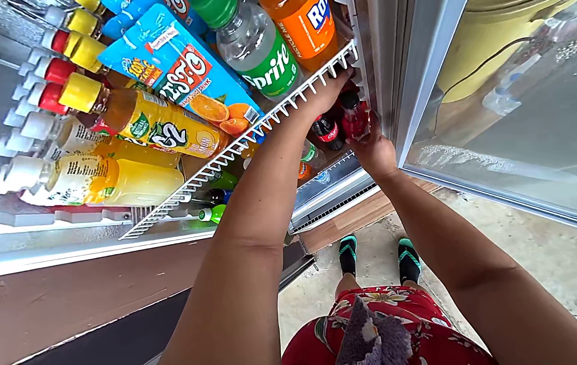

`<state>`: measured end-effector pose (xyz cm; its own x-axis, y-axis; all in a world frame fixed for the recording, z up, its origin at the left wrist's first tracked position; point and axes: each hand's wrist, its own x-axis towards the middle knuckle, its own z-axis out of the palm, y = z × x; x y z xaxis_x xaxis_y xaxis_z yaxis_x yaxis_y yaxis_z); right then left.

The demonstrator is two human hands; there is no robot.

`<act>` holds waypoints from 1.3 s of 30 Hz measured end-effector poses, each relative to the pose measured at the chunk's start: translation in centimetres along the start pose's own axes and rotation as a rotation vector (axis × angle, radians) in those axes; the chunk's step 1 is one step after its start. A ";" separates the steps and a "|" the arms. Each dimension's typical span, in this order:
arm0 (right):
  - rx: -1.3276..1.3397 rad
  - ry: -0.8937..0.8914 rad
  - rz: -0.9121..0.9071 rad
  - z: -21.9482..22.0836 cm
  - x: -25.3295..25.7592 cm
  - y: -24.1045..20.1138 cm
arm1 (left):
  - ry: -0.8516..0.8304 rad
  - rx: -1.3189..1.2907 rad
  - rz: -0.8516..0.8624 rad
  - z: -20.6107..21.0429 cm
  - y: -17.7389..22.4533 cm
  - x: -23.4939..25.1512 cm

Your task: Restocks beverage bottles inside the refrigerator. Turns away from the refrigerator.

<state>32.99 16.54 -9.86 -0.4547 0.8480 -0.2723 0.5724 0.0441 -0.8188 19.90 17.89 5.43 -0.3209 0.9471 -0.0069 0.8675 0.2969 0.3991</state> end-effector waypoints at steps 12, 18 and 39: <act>-0.108 -0.358 -0.132 -2.7 -7.7 8.6 | -0.018 0.110 -0.091 -1.2 -1.6 -11.1; -0.494 -0.900 -0.032 -8.6 -17.1 17.6 | 0.103 0.067 0.105 4.9 -1.1 -26.1; -0.634 -0.532 0.164 -35.0 -39.3 11.9 | -0.574 -0.200 0.501 11.8 8.5 -37.0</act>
<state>81.57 2.21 8.76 -0.5024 0.5149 -0.6946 0.8616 0.3652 -0.3524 43.59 -13.21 -1.74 0.3838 0.8935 -0.2332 0.7549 -0.1582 0.6365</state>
